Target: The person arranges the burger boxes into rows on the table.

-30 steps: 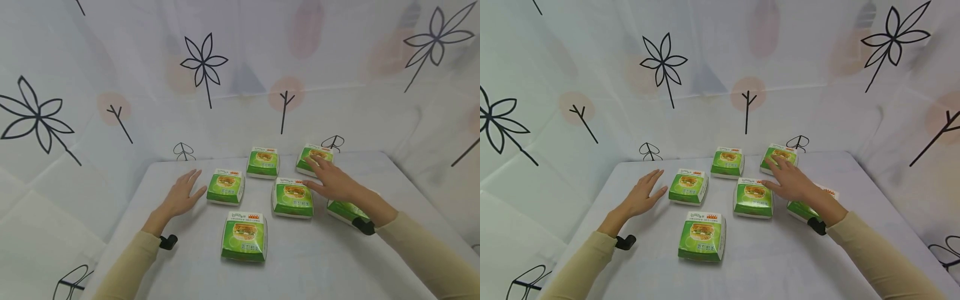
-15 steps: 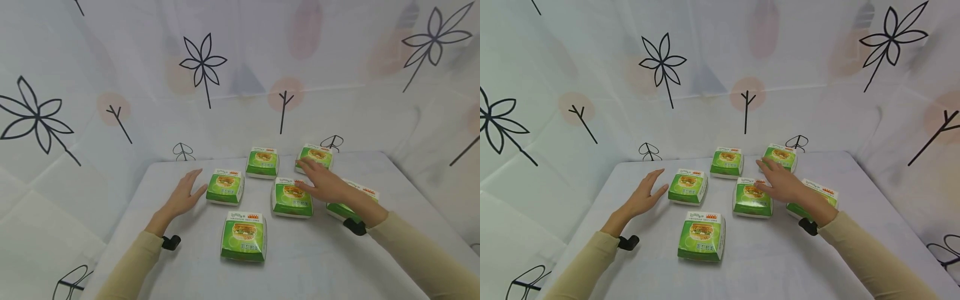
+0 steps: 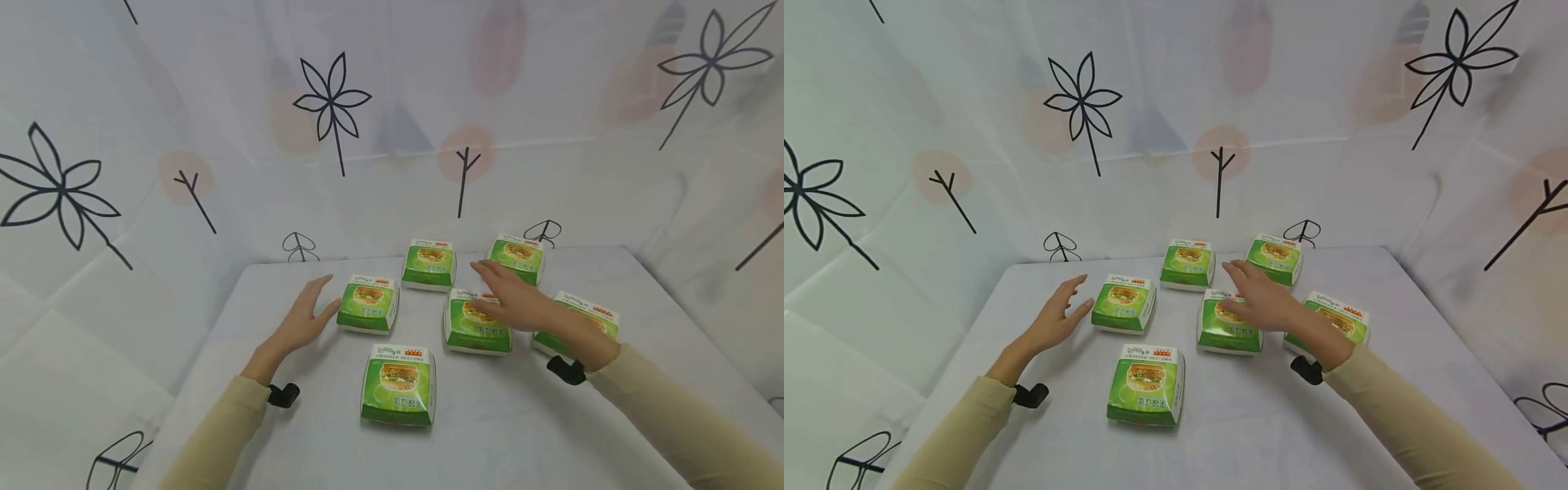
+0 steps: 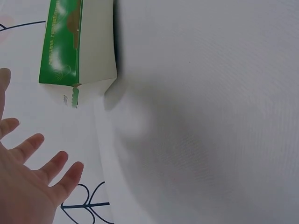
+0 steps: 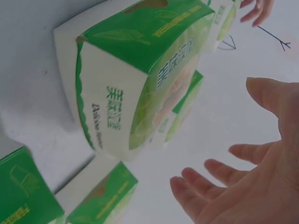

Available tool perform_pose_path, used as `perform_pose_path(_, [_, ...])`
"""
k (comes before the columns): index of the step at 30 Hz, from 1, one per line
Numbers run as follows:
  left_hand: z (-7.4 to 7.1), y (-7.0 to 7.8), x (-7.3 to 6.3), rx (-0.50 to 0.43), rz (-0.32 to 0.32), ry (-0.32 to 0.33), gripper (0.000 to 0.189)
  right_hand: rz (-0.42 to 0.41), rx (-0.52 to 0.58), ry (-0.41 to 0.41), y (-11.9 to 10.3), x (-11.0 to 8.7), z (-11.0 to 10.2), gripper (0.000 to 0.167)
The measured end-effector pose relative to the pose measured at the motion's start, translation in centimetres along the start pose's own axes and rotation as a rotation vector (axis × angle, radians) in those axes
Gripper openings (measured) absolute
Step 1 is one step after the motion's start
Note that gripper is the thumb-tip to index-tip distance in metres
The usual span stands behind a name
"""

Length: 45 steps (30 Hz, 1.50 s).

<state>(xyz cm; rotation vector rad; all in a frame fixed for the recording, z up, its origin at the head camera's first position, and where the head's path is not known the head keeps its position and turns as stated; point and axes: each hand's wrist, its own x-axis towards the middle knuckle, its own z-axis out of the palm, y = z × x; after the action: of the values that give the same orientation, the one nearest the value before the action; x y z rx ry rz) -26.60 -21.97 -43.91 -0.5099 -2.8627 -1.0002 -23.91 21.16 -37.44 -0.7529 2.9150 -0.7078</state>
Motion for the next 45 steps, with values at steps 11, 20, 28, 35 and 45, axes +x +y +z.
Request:
perform_pose_path(11, [0.8,-0.4,0.3,-0.101,-0.036,-0.002,0.070,-0.046,0.070,-0.018,-1.1,1.0,0.6,0.074])
perform_pose_path(20, [1.3,-0.4,0.2,-0.158,-0.092,-0.011,0.069,-0.056,0.126,-0.034,-2.2,2.4,1.4,0.073])
perform_pose_path(28, [1.5,-0.1,0.0,-0.185,-0.133,-0.032,0.069,-0.064,0.152,-0.052,-3.2,3.4,2.1,0.073])
perform_pose_path(35, [1.7,-0.1,-0.3,-0.230,-0.187,-0.045,0.072,-0.069,0.193,-0.067,-4.1,4.3,2.6,0.072])
perform_pose_path(45, [2.0,0.1,-0.5,-0.266,-0.247,-0.067,0.073,-0.008,0.260,-0.118,-5.5,6.5,3.2,0.072])
